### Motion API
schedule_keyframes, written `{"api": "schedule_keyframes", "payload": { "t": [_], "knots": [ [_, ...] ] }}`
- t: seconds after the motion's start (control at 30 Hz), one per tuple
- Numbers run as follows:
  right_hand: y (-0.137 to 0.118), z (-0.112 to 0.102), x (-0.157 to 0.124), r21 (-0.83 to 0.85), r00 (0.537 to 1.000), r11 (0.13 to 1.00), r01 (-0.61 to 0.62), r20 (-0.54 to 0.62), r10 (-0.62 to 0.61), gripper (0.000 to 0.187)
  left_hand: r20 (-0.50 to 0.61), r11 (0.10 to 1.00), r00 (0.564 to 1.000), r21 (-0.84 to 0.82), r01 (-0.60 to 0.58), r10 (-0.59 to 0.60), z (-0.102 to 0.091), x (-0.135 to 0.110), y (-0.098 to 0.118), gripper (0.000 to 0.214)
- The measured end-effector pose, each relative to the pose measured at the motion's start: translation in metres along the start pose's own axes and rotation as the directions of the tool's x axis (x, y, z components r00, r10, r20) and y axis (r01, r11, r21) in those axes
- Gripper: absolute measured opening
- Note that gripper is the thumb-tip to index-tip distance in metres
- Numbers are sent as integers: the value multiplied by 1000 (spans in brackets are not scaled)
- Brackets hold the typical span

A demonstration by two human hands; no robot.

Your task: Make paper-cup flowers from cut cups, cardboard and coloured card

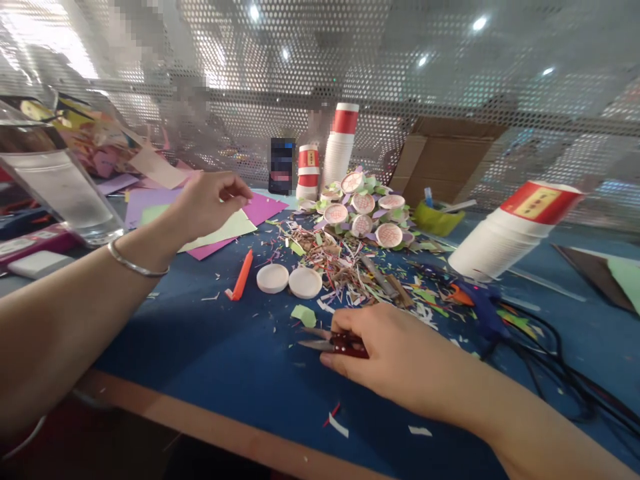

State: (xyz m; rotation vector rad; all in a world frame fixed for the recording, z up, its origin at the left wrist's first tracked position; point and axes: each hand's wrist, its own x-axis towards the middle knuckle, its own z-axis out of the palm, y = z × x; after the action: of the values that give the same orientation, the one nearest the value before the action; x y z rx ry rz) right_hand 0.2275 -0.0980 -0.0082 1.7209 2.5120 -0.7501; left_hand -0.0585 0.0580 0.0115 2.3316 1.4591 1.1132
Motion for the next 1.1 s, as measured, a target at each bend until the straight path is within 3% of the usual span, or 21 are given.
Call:
{"api": "schedule_keyframes", "payload": {
  "t": [0.1, 0.17, 0.37, 0.6, 0.87, 0.97, 1.1],
  "knots": [
    [-6, 1, 0, -54, 999, 998, 9, -47, -12, 28, 69, 999, 997, 25, 36, -38, 1, 4, -11, 11],
    [-11, 4, -2, -104, 995, 994, 23, -93, -33, 22, 179, 997, 982, 65, 42, -54, 8, 1, -10, 14],
    [-22, 20, -4, -173, 965, 975, 142, -197, -176, 11, 309, 989, 949, 112, -98, 60, 24, -19, 20, 18],
    [-24, 31, -6, -213, 903, 941, 262, -290, -318, 24, 206, 991, 978, 120, -67, 41, 21, -19, 24, 16],
    [-20, 25, -7, -207, 846, 923, 324, -372, -381, 28, 155, 993, 983, 50, -105, 97, 26, -20, 22, 14],
    [-17, 23, -5, -185, 846, 929, 320, -386, -368, 26, 148, 990, 982, 59, -125, 115, 30, -20, 21, 11],
    [-18, 22, -4, -148, 880, 939, 311, -330, -343, 21, 218, 981, 967, 116, -158, 130, 44, -19, 18, 14]
  ]
}}
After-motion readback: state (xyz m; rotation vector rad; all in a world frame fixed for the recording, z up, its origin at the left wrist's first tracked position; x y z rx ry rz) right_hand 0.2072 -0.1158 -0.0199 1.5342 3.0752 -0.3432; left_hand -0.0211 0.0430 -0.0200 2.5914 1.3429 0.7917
